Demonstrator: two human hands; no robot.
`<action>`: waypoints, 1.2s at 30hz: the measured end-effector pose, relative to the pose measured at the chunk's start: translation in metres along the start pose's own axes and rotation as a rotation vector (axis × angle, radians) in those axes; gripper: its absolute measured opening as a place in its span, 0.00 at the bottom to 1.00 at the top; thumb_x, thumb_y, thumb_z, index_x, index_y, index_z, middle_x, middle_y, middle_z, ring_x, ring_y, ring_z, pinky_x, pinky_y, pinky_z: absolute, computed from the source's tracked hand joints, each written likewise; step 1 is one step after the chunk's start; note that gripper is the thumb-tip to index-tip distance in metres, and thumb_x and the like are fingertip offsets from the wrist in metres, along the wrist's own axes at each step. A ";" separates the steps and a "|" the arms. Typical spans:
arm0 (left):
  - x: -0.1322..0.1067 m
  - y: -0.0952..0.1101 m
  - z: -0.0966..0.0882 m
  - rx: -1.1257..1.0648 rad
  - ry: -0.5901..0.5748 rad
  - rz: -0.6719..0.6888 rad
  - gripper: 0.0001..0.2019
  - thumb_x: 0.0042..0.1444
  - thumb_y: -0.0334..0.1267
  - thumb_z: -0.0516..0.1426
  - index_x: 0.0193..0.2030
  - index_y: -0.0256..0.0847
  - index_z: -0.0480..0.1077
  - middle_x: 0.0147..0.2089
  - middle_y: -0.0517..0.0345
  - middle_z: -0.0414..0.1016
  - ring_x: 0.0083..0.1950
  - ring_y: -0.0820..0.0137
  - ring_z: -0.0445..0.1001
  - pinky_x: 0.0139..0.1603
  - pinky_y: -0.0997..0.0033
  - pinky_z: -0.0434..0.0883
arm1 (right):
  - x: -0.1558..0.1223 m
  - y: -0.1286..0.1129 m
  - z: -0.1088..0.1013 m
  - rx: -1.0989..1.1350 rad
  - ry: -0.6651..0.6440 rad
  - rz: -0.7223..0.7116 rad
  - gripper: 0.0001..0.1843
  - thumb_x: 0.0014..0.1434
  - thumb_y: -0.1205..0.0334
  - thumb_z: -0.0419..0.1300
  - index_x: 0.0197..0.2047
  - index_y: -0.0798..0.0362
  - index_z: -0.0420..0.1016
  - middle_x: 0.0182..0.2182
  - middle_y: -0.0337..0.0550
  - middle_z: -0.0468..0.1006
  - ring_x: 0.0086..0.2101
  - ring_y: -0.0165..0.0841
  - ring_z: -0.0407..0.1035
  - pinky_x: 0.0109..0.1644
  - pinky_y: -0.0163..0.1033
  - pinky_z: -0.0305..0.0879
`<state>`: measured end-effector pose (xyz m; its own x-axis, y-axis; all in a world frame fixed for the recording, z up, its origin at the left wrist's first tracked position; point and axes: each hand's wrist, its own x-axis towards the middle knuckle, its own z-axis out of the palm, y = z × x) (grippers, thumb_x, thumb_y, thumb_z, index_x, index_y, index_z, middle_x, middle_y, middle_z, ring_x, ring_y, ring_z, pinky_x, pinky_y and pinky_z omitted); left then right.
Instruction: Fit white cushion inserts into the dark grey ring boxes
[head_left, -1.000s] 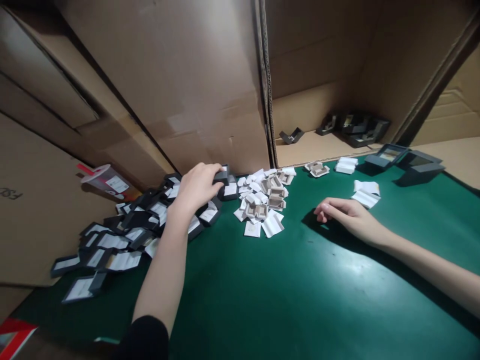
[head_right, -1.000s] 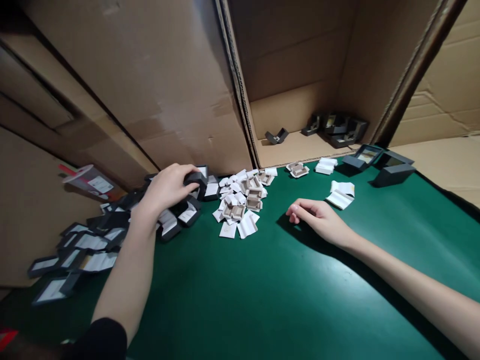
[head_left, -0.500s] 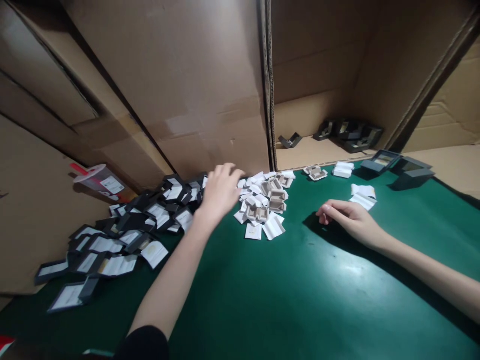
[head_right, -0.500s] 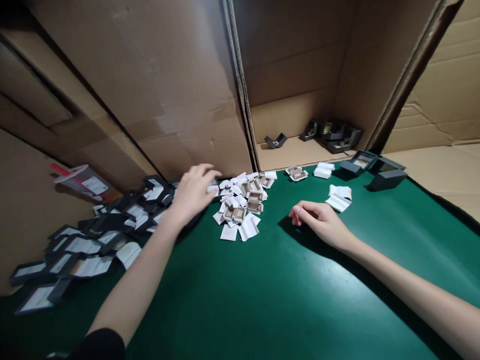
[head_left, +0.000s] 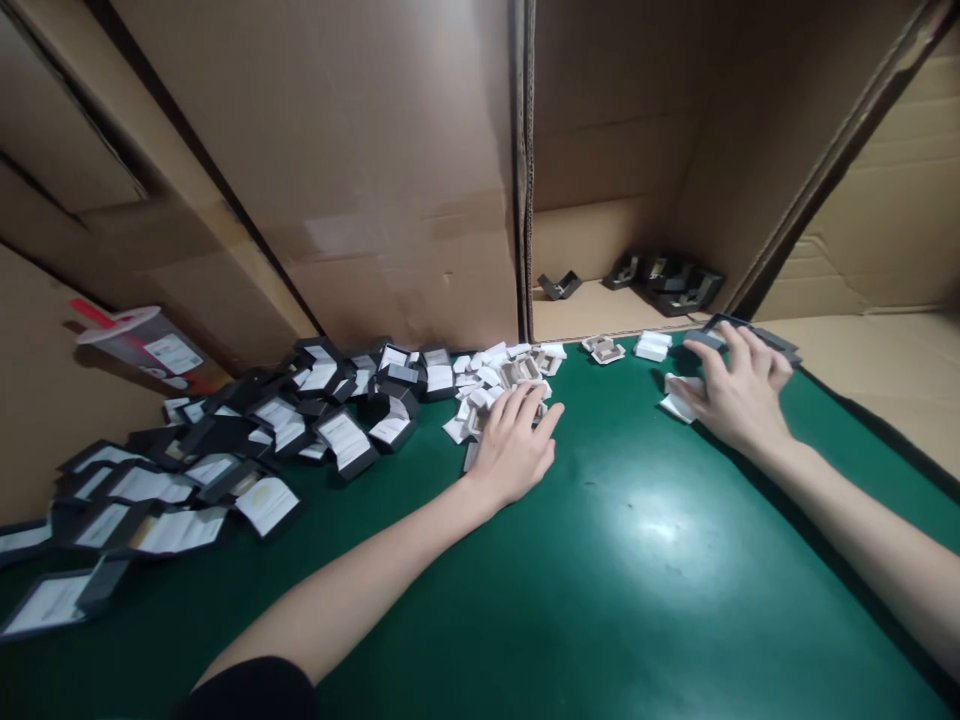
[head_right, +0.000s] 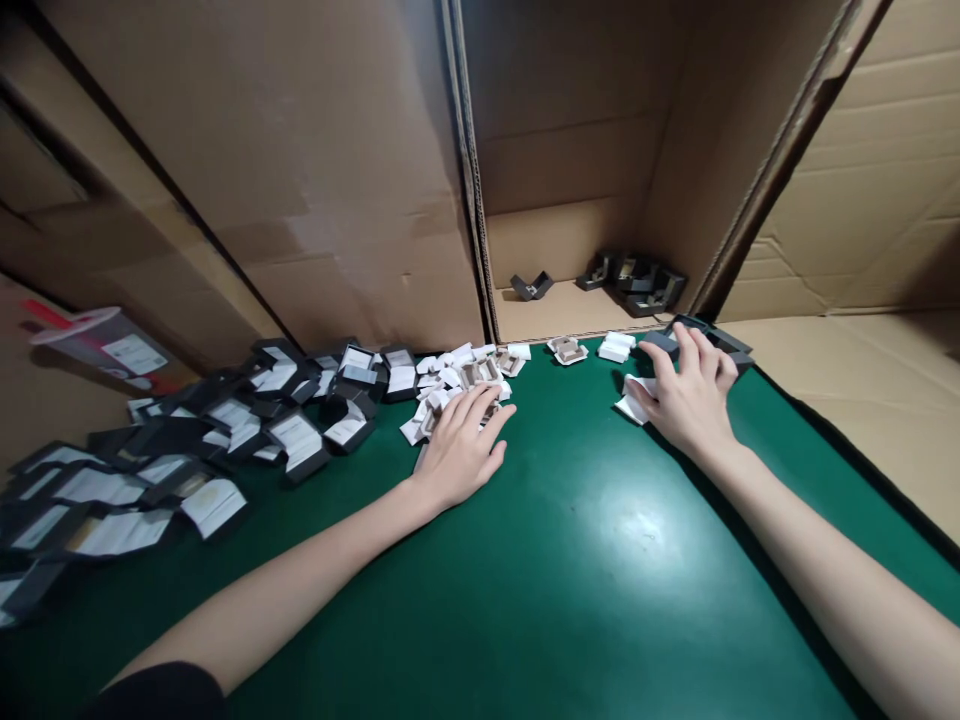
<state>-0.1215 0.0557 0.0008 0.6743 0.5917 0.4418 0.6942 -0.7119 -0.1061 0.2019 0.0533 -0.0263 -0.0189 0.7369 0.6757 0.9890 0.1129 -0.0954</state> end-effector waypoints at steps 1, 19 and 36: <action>0.000 0.000 0.000 -0.001 0.010 0.008 0.21 0.59 0.38 0.49 0.59 0.43 0.63 0.65 0.49 0.58 0.68 0.61 0.57 0.67 0.53 0.63 | -0.001 0.006 0.004 -0.006 -0.017 0.033 0.24 0.62 0.53 0.56 0.57 0.56 0.67 0.65 0.68 0.49 0.63 0.63 0.43 0.58 0.65 0.41; 0.003 -0.006 -0.005 -0.116 0.090 0.343 0.21 0.55 0.28 0.51 0.56 0.43 0.65 0.63 0.52 0.60 0.63 0.69 0.63 0.59 0.66 0.72 | 0.003 -0.015 -0.003 0.239 0.106 -0.129 0.11 0.63 0.62 0.54 0.46 0.49 0.75 0.44 0.46 0.77 0.49 0.41 0.70 0.55 0.53 0.53; 0.003 -0.008 0.003 -0.122 0.022 0.254 0.13 0.59 0.33 0.49 0.46 0.41 0.72 0.54 0.54 0.68 0.59 0.69 0.67 0.57 0.65 0.71 | 0.003 -0.033 -0.041 0.555 -0.058 -0.136 0.08 0.60 0.66 0.54 0.36 0.51 0.74 0.33 0.45 0.78 0.34 0.37 0.72 0.38 0.43 0.67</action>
<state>-0.1241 0.0639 0.0001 0.8162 0.3815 0.4339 0.4678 -0.8771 -0.1087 0.1748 0.0243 0.0091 -0.1645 0.7249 0.6689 0.7521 0.5310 -0.3904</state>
